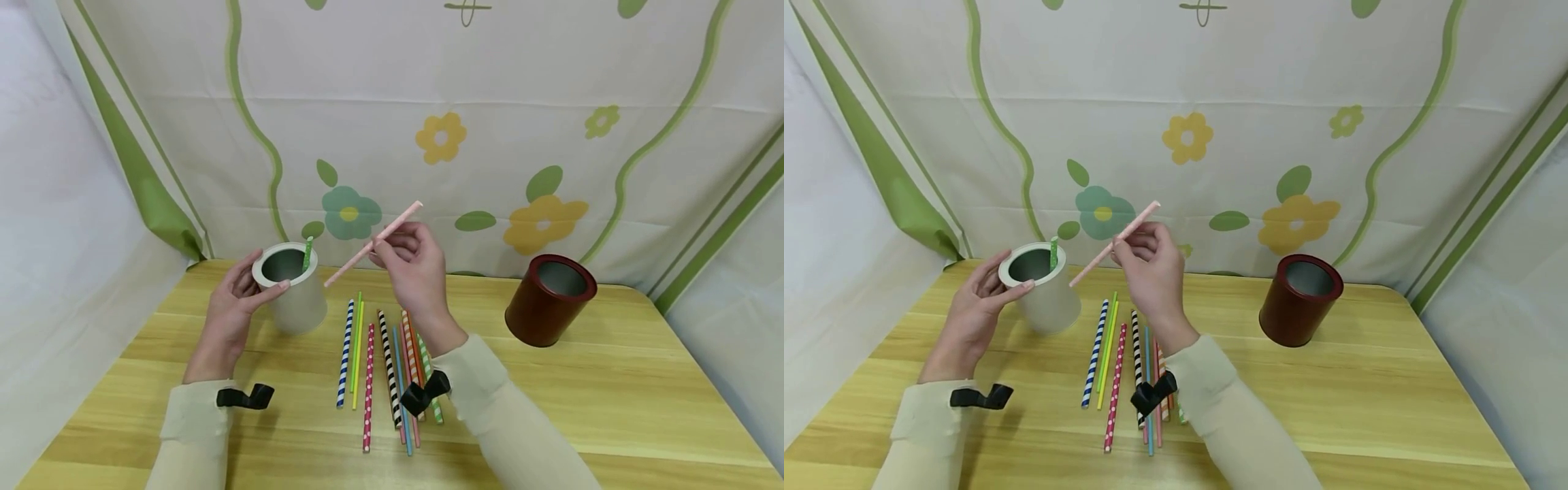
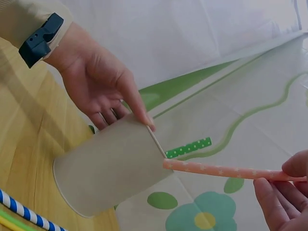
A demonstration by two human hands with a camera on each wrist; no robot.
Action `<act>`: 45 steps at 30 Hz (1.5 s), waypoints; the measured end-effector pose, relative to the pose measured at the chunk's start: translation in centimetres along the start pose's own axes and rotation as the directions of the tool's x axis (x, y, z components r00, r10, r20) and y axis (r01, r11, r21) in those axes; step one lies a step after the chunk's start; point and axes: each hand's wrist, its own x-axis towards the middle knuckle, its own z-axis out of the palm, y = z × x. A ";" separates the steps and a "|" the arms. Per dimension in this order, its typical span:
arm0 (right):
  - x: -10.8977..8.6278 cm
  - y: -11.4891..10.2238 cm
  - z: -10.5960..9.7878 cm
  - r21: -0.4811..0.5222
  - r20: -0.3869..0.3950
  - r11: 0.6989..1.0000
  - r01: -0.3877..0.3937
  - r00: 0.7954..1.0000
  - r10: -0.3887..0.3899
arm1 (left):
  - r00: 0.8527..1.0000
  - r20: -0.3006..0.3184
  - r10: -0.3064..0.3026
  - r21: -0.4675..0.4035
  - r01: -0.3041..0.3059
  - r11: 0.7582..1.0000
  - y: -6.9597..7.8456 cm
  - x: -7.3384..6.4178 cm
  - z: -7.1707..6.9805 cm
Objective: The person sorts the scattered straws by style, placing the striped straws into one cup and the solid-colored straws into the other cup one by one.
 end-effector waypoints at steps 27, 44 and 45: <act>1.4 1.4 5.6 -0.226 0.117 0.971 -0.074 0.988 0.103 | 1.000 0.022 -0.022 -0.004 0.022 1.000 -0.2 0.1 0.2; 1.1 3.0 6.8 -0.453 0.156 0.886 -0.102 0.969 0.192 | 0.999 0.019 -0.027 -0.013 0.027 1.000 -0.1 -0.2 0.5; 1.1 3.1 6.7 -0.459 0.160 0.883 -0.099 0.968 0.192 | 0.999 0.018 -0.027 -0.008 0.027 1.000 -0.1 -0.3 0.5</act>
